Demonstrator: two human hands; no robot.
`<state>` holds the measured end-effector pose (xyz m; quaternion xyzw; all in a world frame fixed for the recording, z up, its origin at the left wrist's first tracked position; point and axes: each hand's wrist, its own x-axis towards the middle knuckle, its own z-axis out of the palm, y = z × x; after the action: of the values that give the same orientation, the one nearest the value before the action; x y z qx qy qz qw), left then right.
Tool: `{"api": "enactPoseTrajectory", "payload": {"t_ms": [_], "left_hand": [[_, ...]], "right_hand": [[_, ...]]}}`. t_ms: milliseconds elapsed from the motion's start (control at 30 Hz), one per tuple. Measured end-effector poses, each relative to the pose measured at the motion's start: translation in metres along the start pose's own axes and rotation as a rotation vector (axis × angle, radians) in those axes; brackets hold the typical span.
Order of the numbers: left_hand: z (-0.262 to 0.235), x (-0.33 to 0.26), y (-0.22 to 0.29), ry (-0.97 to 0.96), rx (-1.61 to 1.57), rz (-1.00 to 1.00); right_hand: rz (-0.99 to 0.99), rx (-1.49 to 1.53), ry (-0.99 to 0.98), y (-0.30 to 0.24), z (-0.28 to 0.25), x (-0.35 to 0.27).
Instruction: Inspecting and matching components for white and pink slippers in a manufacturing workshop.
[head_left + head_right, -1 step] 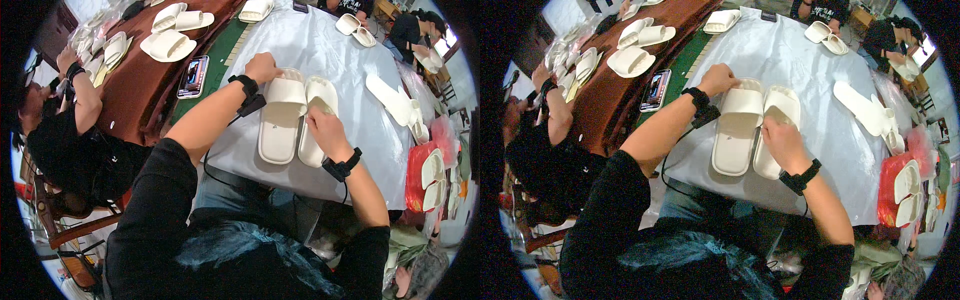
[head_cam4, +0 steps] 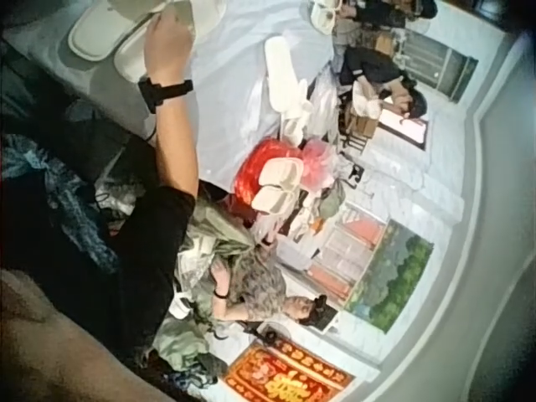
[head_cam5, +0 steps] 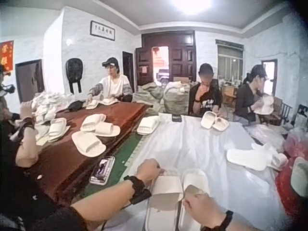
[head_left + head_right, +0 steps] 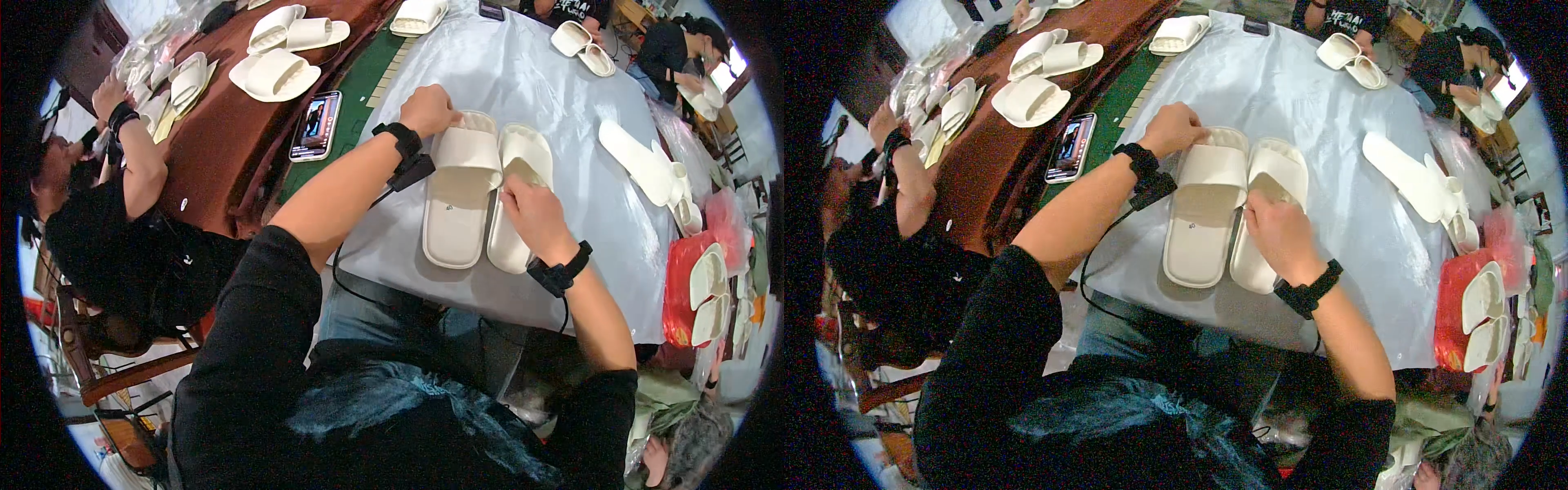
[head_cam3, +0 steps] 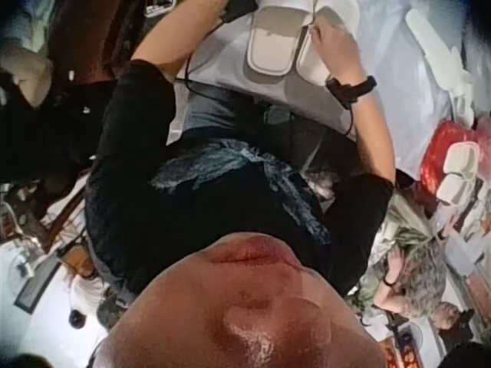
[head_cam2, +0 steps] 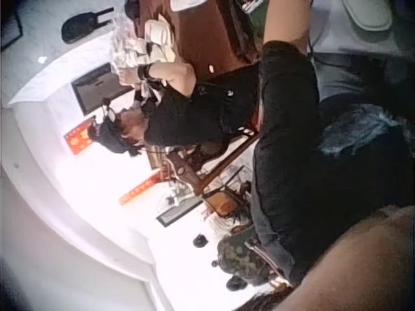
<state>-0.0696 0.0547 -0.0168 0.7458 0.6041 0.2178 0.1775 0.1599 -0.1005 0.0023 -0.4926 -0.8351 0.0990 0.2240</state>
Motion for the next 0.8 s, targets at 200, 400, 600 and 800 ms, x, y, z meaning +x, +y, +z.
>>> {"api": "enactPoseTrajectory", "payload": {"t_ms": [200, 400, 600, 800], "left_hand": [[-0.001, 0.008, 0.013, 0.195, -0.155, 0.159], [0.009, 0.034, 0.064, -0.235, -0.329, 0.495], [0.035, 0.059, 0.098, -0.276, 0.172, 0.905], [0.055, 0.068, 0.113, -0.238, 0.375, 0.899]], "right_hand": [[-0.084, 0.029, 0.038, 0.010, 0.002, 0.002], [-0.081, 0.057, 0.016, 0.017, 0.003, 0.004], [-0.093, 0.051, -0.022, 0.021, 0.005, 0.004], [0.003, 0.031, -0.064, 0.019, 0.005, 0.005]]}}
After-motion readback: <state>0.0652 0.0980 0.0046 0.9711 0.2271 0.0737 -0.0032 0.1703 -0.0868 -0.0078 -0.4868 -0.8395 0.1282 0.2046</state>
